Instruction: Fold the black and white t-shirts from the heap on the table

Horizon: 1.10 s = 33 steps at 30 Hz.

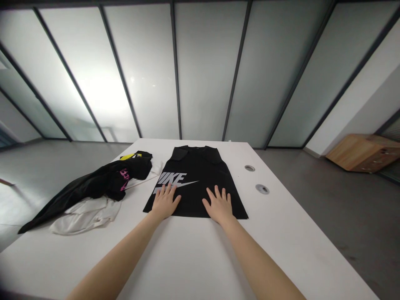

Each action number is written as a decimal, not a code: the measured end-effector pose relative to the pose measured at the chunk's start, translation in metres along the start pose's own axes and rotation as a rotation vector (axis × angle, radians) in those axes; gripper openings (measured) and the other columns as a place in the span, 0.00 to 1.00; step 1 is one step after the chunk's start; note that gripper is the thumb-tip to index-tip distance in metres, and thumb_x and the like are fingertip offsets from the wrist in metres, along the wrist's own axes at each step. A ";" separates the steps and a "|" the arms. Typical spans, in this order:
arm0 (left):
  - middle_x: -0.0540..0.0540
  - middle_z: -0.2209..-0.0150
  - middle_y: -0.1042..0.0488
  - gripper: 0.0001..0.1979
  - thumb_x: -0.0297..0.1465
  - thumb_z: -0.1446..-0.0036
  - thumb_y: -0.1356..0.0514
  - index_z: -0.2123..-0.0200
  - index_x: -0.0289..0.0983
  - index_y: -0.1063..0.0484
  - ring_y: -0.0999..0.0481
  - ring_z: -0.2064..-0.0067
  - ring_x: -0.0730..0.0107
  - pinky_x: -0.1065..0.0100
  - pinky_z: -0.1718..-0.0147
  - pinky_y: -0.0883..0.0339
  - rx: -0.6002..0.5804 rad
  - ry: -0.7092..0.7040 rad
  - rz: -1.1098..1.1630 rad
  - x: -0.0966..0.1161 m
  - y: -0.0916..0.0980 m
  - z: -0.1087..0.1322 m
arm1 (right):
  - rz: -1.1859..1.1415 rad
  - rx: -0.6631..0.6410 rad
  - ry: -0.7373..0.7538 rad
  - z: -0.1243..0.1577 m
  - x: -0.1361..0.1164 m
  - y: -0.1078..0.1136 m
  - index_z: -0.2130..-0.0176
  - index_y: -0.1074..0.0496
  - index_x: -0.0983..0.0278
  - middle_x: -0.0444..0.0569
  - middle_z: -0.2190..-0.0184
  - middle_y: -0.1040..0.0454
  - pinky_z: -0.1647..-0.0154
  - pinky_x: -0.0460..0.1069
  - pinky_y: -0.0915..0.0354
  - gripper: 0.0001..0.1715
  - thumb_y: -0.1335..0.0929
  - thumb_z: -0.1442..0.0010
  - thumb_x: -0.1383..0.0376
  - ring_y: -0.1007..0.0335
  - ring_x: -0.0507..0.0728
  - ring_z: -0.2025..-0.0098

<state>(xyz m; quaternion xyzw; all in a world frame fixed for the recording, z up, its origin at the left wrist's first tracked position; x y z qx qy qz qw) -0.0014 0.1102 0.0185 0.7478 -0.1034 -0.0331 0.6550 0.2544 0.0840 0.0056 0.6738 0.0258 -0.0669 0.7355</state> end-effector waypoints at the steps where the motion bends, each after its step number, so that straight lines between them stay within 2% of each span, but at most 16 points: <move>1: 0.36 0.24 0.43 0.34 0.49 0.26 0.54 0.25 0.38 0.40 0.45 0.24 0.40 0.43 0.28 0.49 0.000 0.033 -0.010 -0.011 0.002 0.004 | 0.010 0.005 -0.043 0.001 0.013 0.000 0.21 0.51 0.53 0.54 0.19 0.58 0.25 0.70 0.62 0.42 0.45 0.25 0.42 0.62 0.77 0.21; 4: 0.33 0.24 0.44 0.35 0.46 0.26 0.54 0.25 0.33 0.42 0.45 0.24 0.44 0.46 0.28 0.49 -0.037 0.089 -0.026 -0.036 0.006 0.013 | 0.032 0.008 -0.145 0.004 0.045 0.002 0.21 0.53 0.58 0.58 0.20 0.57 0.25 0.69 0.59 0.43 0.46 0.25 0.44 0.60 0.76 0.21; 7: 0.32 0.23 0.46 0.35 0.45 0.26 0.54 0.25 0.31 0.44 0.46 0.23 0.45 0.46 0.28 0.49 -0.086 0.104 -0.031 -0.041 0.010 0.022 | 0.024 -0.035 -0.164 0.011 0.056 0.002 0.21 0.53 0.62 0.60 0.20 0.56 0.25 0.66 0.57 0.44 0.45 0.25 0.45 0.59 0.75 0.21; 9: 0.31 0.24 0.43 0.34 0.45 0.27 0.52 0.26 0.32 0.40 0.44 0.24 0.43 0.43 0.29 0.47 -0.085 0.120 -0.046 -0.036 0.015 0.028 | 0.019 -0.072 -0.166 0.019 0.055 0.002 0.21 0.51 0.63 0.62 0.21 0.55 0.26 0.66 0.54 0.45 0.43 0.26 0.45 0.57 0.77 0.22; 11: 0.29 0.30 0.33 0.31 0.47 0.28 0.50 0.33 0.32 0.31 0.36 0.29 0.39 0.41 0.32 0.44 -0.047 0.139 -0.067 -0.028 0.025 0.032 | 0.024 -0.056 -0.185 0.028 0.051 0.006 0.24 0.42 0.67 0.66 0.23 0.49 0.28 0.67 0.50 0.44 0.41 0.27 0.45 0.53 0.80 0.23; 13: 0.29 0.41 0.23 0.29 0.49 0.29 0.50 0.43 0.33 0.24 0.28 0.37 0.38 0.42 0.37 0.38 0.010 0.160 -0.068 -0.020 0.035 0.035 | 0.021 0.031 -0.183 0.035 0.043 0.016 0.31 0.31 0.69 0.69 0.25 0.46 0.29 0.68 0.48 0.41 0.41 0.27 0.45 0.51 0.82 0.25; 15: 0.31 0.47 0.21 0.27 0.48 0.28 0.51 0.47 0.35 0.22 0.25 0.41 0.41 0.46 0.40 0.34 0.074 0.146 -0.034 -0.012 0.040 0.034 | -0.004 0.117 -0.127 0.039 0.029 0.025 0.34 0.28 0.68 0.67 0.24 0.48 0.29 0.68 0.50 0.39 0.42 0.26 0.45 0.55 0.82 0.23; 17: 0.32 0.40 0.24 0.26 0.46 0.27 0.52 0.41 0.37 0.24 0.28 0.36 0.43 0.48 0.37 0.36 0.139 0.051 0.007 -0.001 0.040 0.031 | -0.047 0.116 -0.043 0.041 0.012 0.025 0.28 0.36 0.62 0.61 0.21 0.54 0.27 0.69 0.53 0.38 0.42 0.25 0.47 0.61 0.80 0.22; 19: 0.35 0.31 0.32 0.28 0.45 0.27 0.50 0.33 0.38 0.31 0.36 0.29 0.43 0.47 0.32 0.41 0.158 -0.062 0.022 0.009 0.031 0.029 | -0.077 0.012 0.008 0.043 -0.002 0.015 0.22 0.47 0.58 0.58 0.20 0.59 0.26 0.70 0.55 0.41 0.41 0.25 0.46 0.64 0.79 0.21; 21: 0.36 0.26 0.38 0.31 0.46 0.28 0.49 0.28 0.40 0.36 0.41 0.26 0.41 0.43 0.30 0.44 0.104 -0.106 0.013 0.010 0.017 0.029 | -0.075 -0.106 0.027 0.046 -0.008 0.004 0.21 0.52 0.55 0.58 0.19 0.61 0.26 0.72 0.58 0.43 0.41 0.26 0.44 0.66 0.80 0.21; 24: 0.36 0.26 0.38 0.33 0.49 0.29 0.48 0.26 0.42 0.38 0.42 0.25 0.38 0.40 0.31 0.44 0.002 -0.088 0.002 0.005 0.004 0.031 | -0.061 -0.186 0.056 0.054 -0.009 0.001 0.21 0.51 0.54 0.56 0.19 0.61 0.26 0.73 0.59 0.45 0.40 0.28 0.42 0.68 0.80 0.21; 25: 0.37 0.26 0.38 0.33 0.49 0.29 0.47 0.26 0.43 0.38 0.41 0.26 0.38 0.40 0.32 0.43 -0.020 -0.086 0.003 0.004 0.005 0.033 | -0.062 -0.177 0.065 0.057 -0.008 0.005 0.22 0.49 0.54 0.56 0.20 0.58 0.26 0.72 0.57 0.45 0.39 0.28 0.42 0.66 0.80 0.21; 27: 0.37 0.27 0.37 0.33 0.50 0.30 0.45 0.28 0.45 0.36 0.38 0.27 0.39 0.41 0.34 0.40 -0.052 -0.090 0.006 0.004 0.013 0.037 | -0.065 -0.124 0.083 0.060 -0.008 0.017 0.27 0.38 0.57 0.58 0.23 0.47 0.30 0.69 0.47 0.40 0.37 0.29 0.44 0.52 0.78 0.24; 30: 0.35 0.35 0.27 0.27 0.48 0.31 0.43 0.35 0.43 0.28 0.28 0.36 0.40 0.45 0.40 0.33 -0.081 -0.079 -0.010 0.006 0.032 0.040 | -0.063 -0.038 0.079 0.062 -0.010 0.034 0.44 0.23 0.63 0.63 0.38 0.28 0.42 0.62 0.34 0.29 0.38 0.28 0.47 0.30 0.73 0.39; 32: 0.34 0.44 0.23 0.24 0.48 0.31 0.44 0.43 0.40 0.23 0.23 0.43 0.42 0.49 0.45 0.31 -0.090 -0.036 -0.028 0.006 0.041 0.039 | -0.076 -0.018 0.062 0.061 -0.011 0.038 0.50 0.21 0.64 0.63 0.45 0.25 0.46 0.60 0.32 0.28 0.39 0.27 0.47 0.27 0.71 0.45; 33: 0.33 0.47 0.22 0.24 0.48 0.30 0.45 0.46 0.38 0.22 0.23 0.45 0.42 0.50 0.46 0.30 -0.091 -0.011 -0.028 0.006 0.044 0.038 | -0.086 -0.009 0.060 0.061 -0.012 0.038 0.48 0.22 0.64 0.64 0.44 0.25 0.45 0.61 0.32 0.28 0.39 0.26 0.48 0.27 0.72 0.43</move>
Point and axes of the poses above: each hand's wrist, its own z-axis away from the middle knuckle, its own y-axis out of the back of the hand, x = y × z, the point moved 8 cm from there along -z, towards the middle knuckle
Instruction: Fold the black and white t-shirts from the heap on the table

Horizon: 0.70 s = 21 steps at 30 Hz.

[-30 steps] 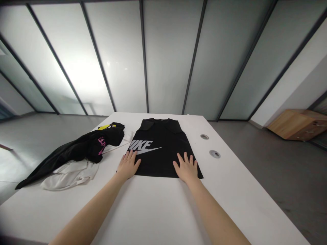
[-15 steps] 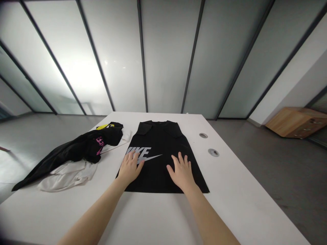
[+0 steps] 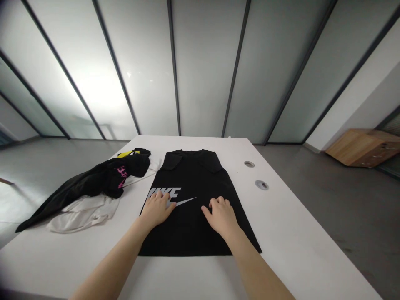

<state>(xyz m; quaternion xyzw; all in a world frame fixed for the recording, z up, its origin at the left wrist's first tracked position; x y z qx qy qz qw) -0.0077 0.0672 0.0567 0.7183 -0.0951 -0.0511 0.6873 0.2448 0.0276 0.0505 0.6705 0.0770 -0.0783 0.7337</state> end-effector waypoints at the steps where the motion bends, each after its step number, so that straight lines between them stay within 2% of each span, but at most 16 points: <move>1: 0.33 0.49 0.21 0.24 0.48 0.29 0.46 0.47 0.37 0.22 0.22 0.46 0.43 0.50 0.46 0.30 0.003 0.017 0.011 0.000 0.001 -0.001 | -0.010 0.007 0.002 -0.001 0.000 -0.001 0.43 0.24 0.64 0.64 0.40 0.28 0.42 0.61 0.34 0.28 0.38 0.26 0.48 0.30 0.73 0.39; 2: 0.32 0.48 0.22 0.24 0.47 0.28 0.48 0.46 0.36 0.23 0.23 0.44 0.43 0.50 0.45 0.31 0.014 0.018 0.029 0.000 0.001 -0.003 | -0.018 0.004 0.001 -0.002 0.001 -0.003 0.36 0.28 0.63 0.64 0.34 0.32 0.38 0.63 0.36 0.30 0.38 0.27 0.49 0.34 0.74 0.34; 4: 0.31 0.40 0.25 0.25 0.45 0.28 0.48 0.39 0.36 0.26 0.27 0.37 0.42 0.48 0.39 0.34 0.038 -0.025 0.062 0.003 -0.004 -0.004 | -0.025 -0.048 -0.014 -0.002 0.007 -0.011 0.26 0.39 0.59 0.62 0.24 0.45 0.30 0.69 0.45 0.37 0.36 0.27 0.49 0.48 0.78 0.25; 6: 0.33 0.29 0.34 0.29 0.45 0.29 0.46 0.31 0.38 0.33 0.37 0.28 0.39 0.44 0.34 0.40 0.018 -0.080 0.060 0.006 -0.016 -0.004 | -0.027 -0.131 -0.033 -0.002 0.014 -0.020 0.23 0.45 0.56 0.59 0.21 0.55 0.28 0.73 0.52 0.42 0.36 0.28 0.47 0.60 0.80 0.22; 9: 0.35 0.23 0.45 0.32 0.45 0.29 0.45 0.26 0.41 0.40 0.47 0.24 0.36 0.38 0.30 0.47 -0.062 -0.096 0.031 0.007 -0.034 -0.002 | -0.044 -0.187 -0.039 -0.001 0.023 -0.024 0.23 0.45 0.54 0.56 0.20 0.57 0.28 0.76 0.54 0.42 0.36 0.28 0.47 0.63 0.79 0.21; 12: 0.35 0.22 0.48 0.33 0.45 0.28 0.47 0.25 0.41 0.42 0.48 0.23 0.35 0.35 0.30 0.47 -0.109 -0.093 0.022 0.008 -0.040 0.000 | -0.061 -0.161 -0.053 -0.002 0.030 -0.017 0.26 0.39 0.53 0.54 0.21 0.52 0.30 0.77 0.48 0.37 0.36 0.28 0.47 0.58 0.78 0.22; 17: 0.33 0.22 0.49 0.36 0.47 0.30 0.46 0.24 0.40 0.43 0.48 0.24 0.34 0.35 0.33 0.44 -0.209 -0.094 -0.007 0.016 -0.032 0.005 | -0.055 -0.059 -0.062 -0.006 0.039 -0.001 0.39 0.26 0.61 0.60 0.32 0.33 0.39 0.65 0.34 0.28 0.37 0.27 0.49 0.34 0.73 0.34; 19: 0.33 0.22 0.48 0.36 0.47 0.31 0.44 0.24 0.42 0.43 0.46 0.24 0.32 0.34 0.36 0.40 -0.244 -0.104 -0.019 0.020 -0.025 0.007 | -0.039 -0.033 -0.100 -0.007 0.047 0.002 0.42 0.25 0.63 0.62 0.36 0.30 0.42 0.62 0.32 0.28 0.38 0.27 0.48 0.30 0.72 0.39; 21: 0.33 0.24 0.43 0.34 0.46 0.32 0.43 0.27 0.44 0.38 0.39 0.28 0.32 0.34 0.40 0.35 -0.257 -0.116 -0.029 0.023 -0.016 0.007 | -0.018 -0.022 -0.134 -0.008 0.054 0.004 0.43 0.24 0.63 0.63 0.39 0.29 0.44 0.62 0.32 0.29 0.38 0.28 0.47 0.30 0.72 0.40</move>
Point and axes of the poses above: each hand's wrist, its own z-axis away from the middle knuckle, its own y-axis out of the back of the hand, x = y × z, the point moved 8 cm from there along -z, towards the middle knuckle
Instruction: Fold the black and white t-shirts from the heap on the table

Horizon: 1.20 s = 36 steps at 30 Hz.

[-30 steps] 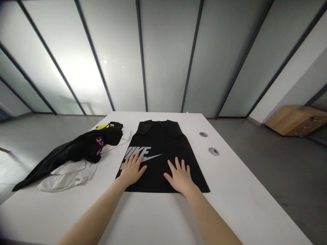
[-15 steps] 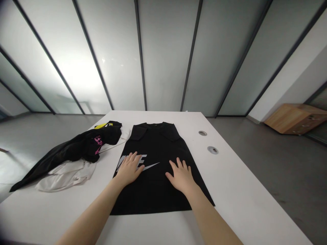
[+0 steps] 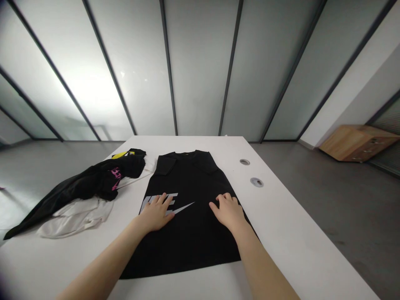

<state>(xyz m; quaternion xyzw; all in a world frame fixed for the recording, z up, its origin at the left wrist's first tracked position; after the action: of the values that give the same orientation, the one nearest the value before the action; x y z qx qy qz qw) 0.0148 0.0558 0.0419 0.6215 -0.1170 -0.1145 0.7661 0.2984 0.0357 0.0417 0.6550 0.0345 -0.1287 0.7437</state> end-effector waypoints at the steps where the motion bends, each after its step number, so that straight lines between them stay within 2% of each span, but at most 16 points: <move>1: 0.32 0.27 0.38 0.32 0.47 0.33 0.43 0.29 0.44 0.34 0.34 0.31 0.32 0.36 0.41 0.33 -0.001 -0.004 -0.006 0.002 0.006 0.000 | 0.011 0.001 -0.014 -0.001 0.003 0.000 0.43 0.24 0.63 0.63 0.40 0.29 0.45 0.62 0.31 0.29 0.39 0.28 0.46 0.30 0.72 0.41; 4: 0.31 0.40 0.24 0.27 0.49 0.31 0.46 0.40 0.40 0.24 0.23 0.41 0.35 0.41 0.45 0.30 0.015 0.010 -0.021 0.006 0.022 -0.005 | 0.029 -0.011 -0.055 -0.001 0.009 0.001 0.45 0.24 0.61 0.62 0.42 0.28 0.48 0.62 0.31 0.30 0.39 0.27 0.45 0.29 0.73 0.42; 6: 0.31 0.46 0.21 0.26 0.49 0.30 0.48 0.43 0.38 0.23 0.22 0.42 0.38 0.44 0.45 0.30 0.075 0.025 -0.014 0.009 0.032 -0.013 | 0.033 -0.016 -0.082 -0.001 0.011 0.003 0.45 0.23 0.61 0.61 0.43 0.27 0.48 0.62 0.31 0.30 0.39 0.27 0.44 0.27 0.72 0.43; 9: 0.32 0.38 0.25 0.28 0.48 0.29 0.49 0.37 0.38 0.27 0.30 0.33 0.38 0.43 0.38 0.36 0.222 0.045 0.024 0.012 0.036 -0.028 | 0.015 0.004 -0.069 -0.001 0.009 0.007 0.43 0.24 0.61 0.61 0.44 0.25 0.46 0.62 0.31 0.28 0.38 0.27 0.46 0.25 0.71 0.45; 11: 0.32 0.30 0.33 0.31 0.48 0.28 0.50 0.31 0.37 0.33 0.40 0.27 0.36 0.39 0.33 0.43 0.264 0.083 0.054 0.010 0.025 -0.039 | -0.011 0.039 0.026 -0.001 0.000 0.008 0.39 0.26 0.62 0.62 0.40 0.26 0.40 0.61 0.33 0.27 0.36 0.27 0.51 0.27 0.70 0.40; 13: 0.30 0.25 0.41 0.34 0.48 0.27 0.51 0.27 0.36 0.39 0.46 0.24 0.33 0.35 0.32 0.48 0.256 0.128 0.078 0.005 0.008 -0.048 | -0.039 0.057 0.143 0.000 -0.011 0.007 0.33 0.30 0.62 0.60 0.31 0.32 0.32 0.61 0.39 0.30 0.35 0.28 0.53 0.36 0.71 0.31; 16: 0.29 0.23 0.48 0.36 0.49 0.27 0.52 0.24 0.35 0.43 0.50 0.23 0.32 0.33 0.31 0.52 0.247 0.130 0.100 -0.001 -0.012 -0.055 | -0.077 -0.013 0.239 0.004 -0.021 -0.003 0.25 0.40 0.55 0.54 0.22 0.48 0.25 0.66 0.51 0.39 0.33 0.29 0.52 0.58 0.73 0.21; 18: 0.30 0.23 0.50 0.37 0.49 0.27 0.52 0.24 0.36 0.44 0.51 0.23 0.32 0.32 0.30 0.54 0.250 0.106 0.104 -0.005 -0.017 -0.057 | -0.103 -0.104 0.259 0.008 -0.025 -0.013 0.24 0.44 0.50 0.51 0.20 0.54 0.24 0.68 0.54 0.42 0.32 0.30 0.50 0.64 0.74 0.20; 20: 0.31 0.22 0.50 0.37 0.50 0.27 0.52 0.23 0.37 0.44 0.52 0.23 0.33 0.32 0.30 0.54 0.248 0.087 0.104 -0.009 -0.019 -0.058 | -0.110 -0.195 0.265 0.012 -0.028 -0.022 0.24 0.44 0.48 0.50 0.20 0.57 0.24 0.68 0.55 0.44 0.31 0.32 0.48 0.67 0.75 0.20; 22: 0.32 0.22 0.50 0.37 0.50 0.27 0.52 0.23 0.38 0.45 0.52 0.22 0.35 0.33 0.29 0.55 0.245 0.070 0.101 -0.014 -0.019 -0.058 | -0.100 -0.244 0.262 0.015 -0.030 -0.027 0.24 0.42 0.49 0.51 0.20 0.57 0.24 0.68 0.54 0.45 0.29 0.34 0.48 0.66 0.75 0.20; 25: 0.34 0.22 0.49 0.36 0.50 0.27 0.51 0.23 0.40 0.45 0.52 0.22 0.38 0.36 0.28 0.55 0.244 0.045 0.090 -0.021 -0.017 -0.056 | -0.081 -0.219 0.283 0.019 -0.035 -0.023 0.26 0.37 0.51 0.53 0.21 0.52 0.26 0.68 0.49 0.45 0.26 0.37 0.50 0.58 0.75 0.21; 30: 0.35 0.22 0.49 0.36 0.49 0.27 0.51 0.23 0.40 0.46 0.53 0.22 0.40 0.37 0.28 0.55 0.220 0.022 0.080 -0.027 -0.015 -0.054 | -0.092 -0.149 0.304 0.022 -0.040 -0.008 0.35 0.26 0.57 0.57 0.30 0.35 0.33 0.62 0.38 0.32 0.29 0.34 0.51 0.38 0.71 0.31; 33: 0.35 0.22 0.50 0.36 0.49 0.27 0.51 0.23 0.40 0.47 0.54 0.22 0.39 0.37 0.28 0.55 0.193 0.018 0.083 -0.029 -0.013 -0.054 | -0.095 -0.103 0.216 0.017 -0.028 0.000 0.37 0.24 0.60 0.60 0.37 0.30 0.36 0.60 0.36 0.29 0.32 0.31 0.51 0.32 0.70 0.37; 36: 0.32 0.22 0.49 0.35 0.47 0.27 0.49 0.24 0.39 0.45 0.52 0.22 0.36 0.35 0.30 0.52 0.162 0.046 0.089 -0.028 -0.010 -0.054 | -0.048 -0.062 0.044 0.009 -0.004 0.004 0.34 0.28 0.63 0.65 0.38 0.31 0.38 0.63 0.35 0.33 0.34 0.30 0.50 0.33 0.74 0.37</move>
<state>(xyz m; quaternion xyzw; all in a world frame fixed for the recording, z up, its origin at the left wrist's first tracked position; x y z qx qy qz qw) 0.0059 0.1131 0.0207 0.6780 -0.1360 -0.0561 0.7202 0.2945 0.0279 0.0479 0.6334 0.0708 -0.1309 0.7594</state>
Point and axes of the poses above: each hand's wrist, its own z-axis away from the middle knuckle, its own y-axis out of the back of the hand, x = y × z, the point moved 8 cm from there along -z, towards the middle knuckle
